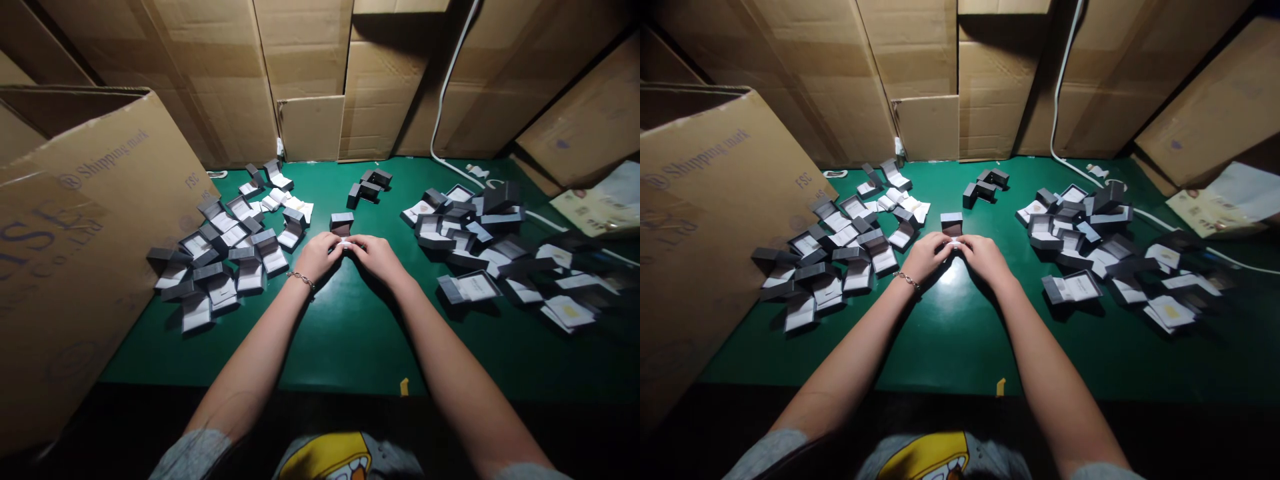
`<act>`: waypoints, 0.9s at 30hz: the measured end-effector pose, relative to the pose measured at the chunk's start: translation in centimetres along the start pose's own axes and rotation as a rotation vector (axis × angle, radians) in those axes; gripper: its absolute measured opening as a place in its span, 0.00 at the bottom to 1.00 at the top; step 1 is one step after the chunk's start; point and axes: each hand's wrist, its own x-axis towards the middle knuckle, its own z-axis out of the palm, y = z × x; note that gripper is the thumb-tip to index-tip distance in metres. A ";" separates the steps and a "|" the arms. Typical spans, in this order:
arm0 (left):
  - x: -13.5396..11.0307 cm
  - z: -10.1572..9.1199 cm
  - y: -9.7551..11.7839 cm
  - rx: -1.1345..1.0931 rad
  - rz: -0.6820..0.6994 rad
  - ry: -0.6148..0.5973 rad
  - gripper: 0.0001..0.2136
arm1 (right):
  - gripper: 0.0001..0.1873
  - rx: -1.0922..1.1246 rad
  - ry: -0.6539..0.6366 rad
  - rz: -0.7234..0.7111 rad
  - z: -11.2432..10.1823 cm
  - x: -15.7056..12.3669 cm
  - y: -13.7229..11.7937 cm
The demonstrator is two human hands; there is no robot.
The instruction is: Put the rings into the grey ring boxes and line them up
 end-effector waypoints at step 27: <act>-0.9 0.2 -0.1 0.289 0.049 -0.060 0.11 | 0.13 -0.047 -0.012 0.011 -0.3 0.0 -0.6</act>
